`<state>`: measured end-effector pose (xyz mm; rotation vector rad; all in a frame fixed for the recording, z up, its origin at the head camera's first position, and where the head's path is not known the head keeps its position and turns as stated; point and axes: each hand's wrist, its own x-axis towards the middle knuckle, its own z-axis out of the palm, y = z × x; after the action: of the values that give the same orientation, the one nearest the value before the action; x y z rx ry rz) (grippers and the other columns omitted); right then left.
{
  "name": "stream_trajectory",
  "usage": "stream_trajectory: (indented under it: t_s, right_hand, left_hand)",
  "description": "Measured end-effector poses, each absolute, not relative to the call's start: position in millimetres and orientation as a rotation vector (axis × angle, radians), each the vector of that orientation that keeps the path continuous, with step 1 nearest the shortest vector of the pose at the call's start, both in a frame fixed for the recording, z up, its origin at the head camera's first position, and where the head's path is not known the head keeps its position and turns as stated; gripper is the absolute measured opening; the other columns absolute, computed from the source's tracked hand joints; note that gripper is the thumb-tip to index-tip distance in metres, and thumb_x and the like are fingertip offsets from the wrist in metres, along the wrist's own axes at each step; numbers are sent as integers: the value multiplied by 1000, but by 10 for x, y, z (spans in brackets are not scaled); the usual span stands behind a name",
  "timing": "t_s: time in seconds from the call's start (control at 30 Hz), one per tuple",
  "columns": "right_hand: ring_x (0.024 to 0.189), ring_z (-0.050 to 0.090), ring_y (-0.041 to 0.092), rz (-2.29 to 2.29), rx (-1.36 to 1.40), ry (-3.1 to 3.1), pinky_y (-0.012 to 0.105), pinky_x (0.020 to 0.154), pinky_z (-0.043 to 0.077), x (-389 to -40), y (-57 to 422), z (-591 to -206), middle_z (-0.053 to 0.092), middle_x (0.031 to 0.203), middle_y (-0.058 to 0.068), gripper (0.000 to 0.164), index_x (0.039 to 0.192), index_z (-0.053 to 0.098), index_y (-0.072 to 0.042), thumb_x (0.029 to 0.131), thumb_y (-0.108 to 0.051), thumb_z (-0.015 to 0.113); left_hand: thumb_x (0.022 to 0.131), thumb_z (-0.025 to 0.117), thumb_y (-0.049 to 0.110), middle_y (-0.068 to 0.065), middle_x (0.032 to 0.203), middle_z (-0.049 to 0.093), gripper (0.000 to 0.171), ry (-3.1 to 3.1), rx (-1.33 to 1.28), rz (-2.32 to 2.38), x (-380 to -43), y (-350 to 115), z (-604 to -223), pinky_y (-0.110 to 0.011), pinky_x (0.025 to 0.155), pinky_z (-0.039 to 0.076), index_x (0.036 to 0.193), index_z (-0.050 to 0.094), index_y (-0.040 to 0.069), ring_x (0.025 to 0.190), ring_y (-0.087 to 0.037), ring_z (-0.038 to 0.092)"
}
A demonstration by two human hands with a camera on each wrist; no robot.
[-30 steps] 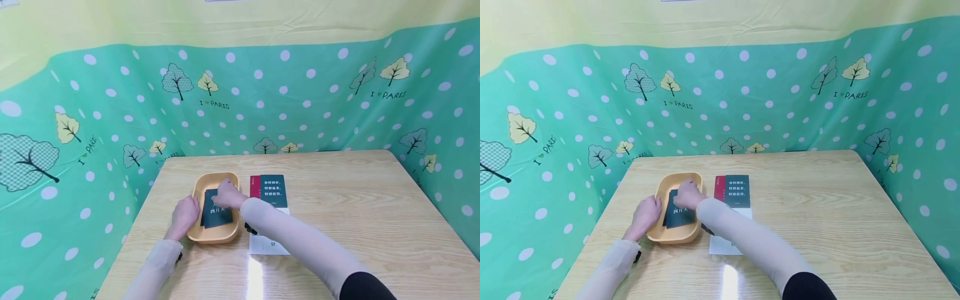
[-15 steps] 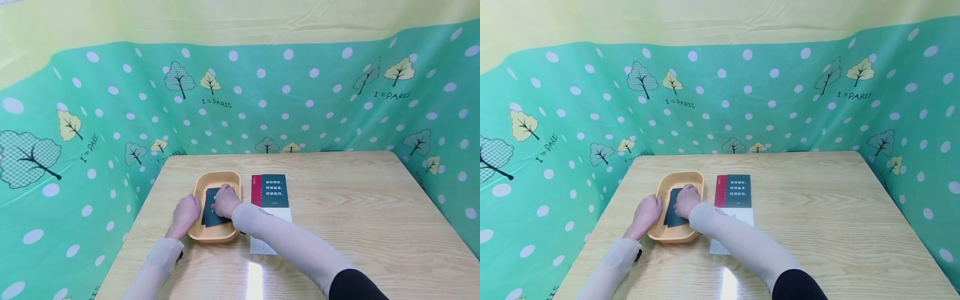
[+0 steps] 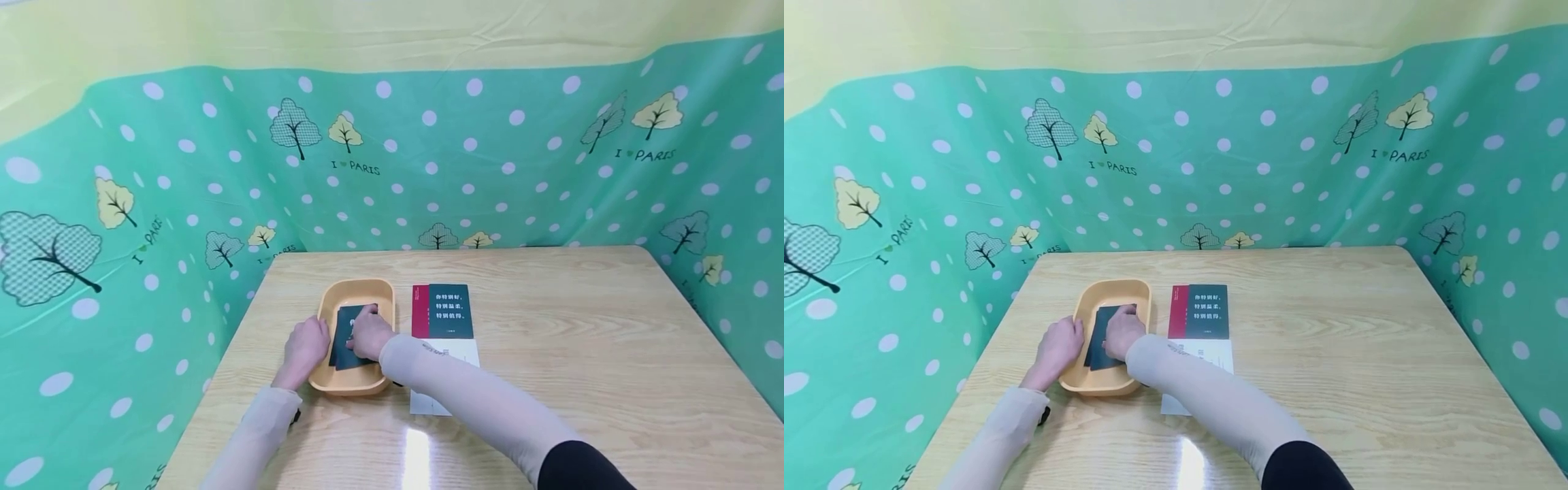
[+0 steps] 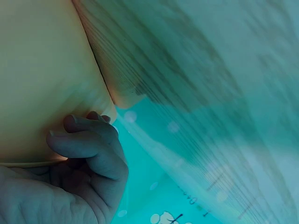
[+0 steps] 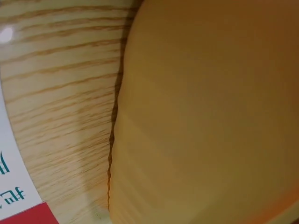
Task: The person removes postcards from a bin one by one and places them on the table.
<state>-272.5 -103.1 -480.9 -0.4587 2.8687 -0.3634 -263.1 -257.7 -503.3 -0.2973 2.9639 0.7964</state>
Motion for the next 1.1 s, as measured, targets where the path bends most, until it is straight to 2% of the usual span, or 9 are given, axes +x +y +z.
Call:
stream_trajectory:
  t_s: [0.37,0.5,0.57,0.6,0.67,0.73,0.83,0.9,1.1]
  right_hand:
    - [77,76,22,-317,-508,2941,30,70,62,-2730,-1018,-4798,71,109,26,100,146,32,25,93,-45,80]
    - [79,76,21,-237,-558,2948,29,70,62,-2733,-1009,-4794,62,130,31,96,145,37,23,94,-47,79]
    - [79,76,21,-223,-584,2944,28,70,62,-2740,-999,-4791,59,133,32,94,145,39,22,94,-45,80]
    - [80,76,20,-235,-593,2936,28,71,62,-2744,-990,-4787,60,132,31,92,145,40,22,94,-44,80]
    - [80,74,18,-328,-590,2899,28,72,62,-2757,-966,-4778,64,124,26,79,141,47,17,94,-35,82]
    - [80,71,16,-485,-561,2842,28,72,62,-2770,-930,-4755,68,113,17,58,134,56,11,94,-24,81]
    - [80,64,17,-692,-521,2754,28,72,60,-2794,-866,-4712,65,101,9,29,118,66,2,92,-7,77]
    - [81,63,18,-801,-489,2708,29,71,59,-2798,-823,-4672,66,99,7,26,115,67,0,90,-1,75]
    - [78,66,20,-991,-394,2665,29,70,60,-2819,-765,-4623,69,97,10,32,121,67,5,90,2,75]
  left_hand:
    - [112,36,24,-17,77,61,42,3005,-280,763,-2636,-2581,-5027,-38,50,55,102,62,-6,64,-27,65]
    - [112,36,24,-16,76,60,41,3003,-273,761,-2627,-2579,-5029,-38,49,54,100,62,-6,63,-26,64]
    - [112,36,24,-16,75,60,42,3006,-270,758,-2622,-2580,-5031,-38,49,53,99,62,-5,62,-27,63]
    - [112,36,24,-16,75,60,42,3008,-267,757,-2620,-2580,-5031,-38,49,53,100,62,-6,62,-27,63]
    - [112,36,24,-16,75,59,41,3003,-270,762,-2620,-2584,-5037,-38,49,53,101,62,-6,62,-26,63]
    - [112,36,24,-16,75,59,41,3000,-275,764,-2621,-2589,-5044,-37,48,53,102,62,-6,62,-26,63]
    - [112,36,24,-16,75,59,41,2992,-279,765,-2626,-2593,-5048,-37,49,53,103,62,-7,62,-26,63]
    - [112,37,25,-16,76,60,41,2992,-282,765,-2627,-2592,-5045,-38,49,53,104,62,-6,62,-27,63]
    - [113,38,26,-16,79,61,40,2977,-305,776,-2620,-2586,-5030,-39,53,55,104,62,-5,67,-28,64]
